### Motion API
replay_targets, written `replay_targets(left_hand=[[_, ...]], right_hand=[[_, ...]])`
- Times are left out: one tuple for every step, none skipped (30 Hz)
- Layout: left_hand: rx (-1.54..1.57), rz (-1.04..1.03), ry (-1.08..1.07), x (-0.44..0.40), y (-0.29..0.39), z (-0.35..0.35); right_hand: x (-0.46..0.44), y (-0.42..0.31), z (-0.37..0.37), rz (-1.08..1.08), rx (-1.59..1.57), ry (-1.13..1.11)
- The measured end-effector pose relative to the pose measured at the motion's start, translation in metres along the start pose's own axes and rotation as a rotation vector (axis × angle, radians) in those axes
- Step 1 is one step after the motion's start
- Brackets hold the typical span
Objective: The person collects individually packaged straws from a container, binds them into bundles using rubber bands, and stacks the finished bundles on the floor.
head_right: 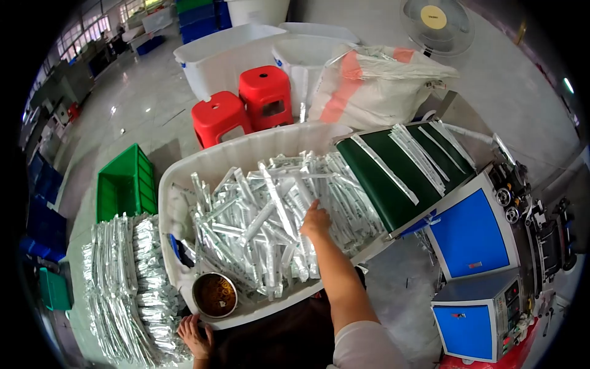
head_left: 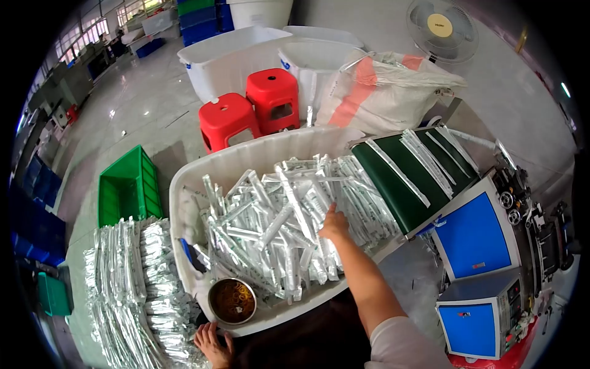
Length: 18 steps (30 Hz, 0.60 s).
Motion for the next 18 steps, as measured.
replay_targets(left_hand=[[0.016, 0.009, 0.018, 0.001, -0.001, -0.001], [0.049, 0.023, 0.013, 0.002, -0.004, -0.003], [0.053, 0.013, 0.036, 0.002, -0.006, -0.005], [0.058, 0.006, 0.054, 0.004, -0.007, -0.006], [0.069, 0.01, 0.052, 0.004, -0.005, -0.001], [0.072, 0.017, 0.055, 0.004, -0.005, -0.001], [0.075, 0.024, 0.066, 0.005, -0.005, -0.001], [0.08, 0.028, 0.077, 0.006, -0.005, 0.0], [0.093, 0.016, 0.1, 0.004, -0.002, 0.004], [0.099, 0.028, 0.105, 0.007, 0.001, 0.006], [0.173, -0.008, 0.183, 0.009, 0.007, 0.01], [0.245, -0.046, 0.261, 0.005, 0.017, 0.023], [0.385, -0.088, 0.317, 0.0, 0.038, 0.032], [0.615, -0.128, 0.264, -0.006, 0.061, 0.036], [0.888, -0.139, 0.095, -0.013, 0.084, 0.034], [1.019, -0.13, -0.058, -0.025, 0.109, 0.031], [1.235, -0.045, -0.167, -0.035, 0.131, 0.012], [1.449, -0.015, -0.268, -0.048, 0.149, -0.007]], right_hand=[[0.001, -0.002, 0.008, -0.002, 0.036, -0.006], [0.004, -0.004, 0.016, 0.011, 0.038, 0.0], [0.005, -0.007, 0.023, 0.027, 0.092, -0.019], [0.008, -0.011, 0.029, 0.042, 0.151, -0.041], [0.016, -0.017, 0.038, 0.079, 0.231, 0.001], [0.02, -0.021, 0.045, 0.091, 0.246, 0.0], [0.023, -0.025, 0.053, 0.165, 0.326, 0.046], [0.032, -0.029, 0.064, 0.205, 0.372, 0.069], [0.045, -0.036, 0.077, 0.244, 0.42, 0.093], [0.059, -0.041, 0.093, 0.3, 0.467, 0.105], [0.076, -0.048, 0.109, 0.356, 0.514, 0.12], [0.089, -0.051, 0.122, 0.364, 0.522, 0.128], [0.102, -0.051, 0.133, 0.4, 0.556, 0.154], [0.116, -0.05, 0.142, 0.435, 0.595, 0.175], [0.131, -0.049, 0.152, 0.433, 0.554, 0.138], [0.14, -0.045, 0.156, 0.436, 0.563, 0.145], [0.151, -0.04, 0.157, 0.462, 0.445, 0.124], [0.161, -0.033, 0.155, 0.491, 0.327, 0.098]])
Point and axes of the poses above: each hand's wrist, its own x-axis away from the middle knuckle, its own z-axis out of the back of the hand, y = z × x, the point moved 3 cm from there along -x, towards the middle knuckle, and after that the axes turned 9 degrees about -x, right-handed, at the moved point
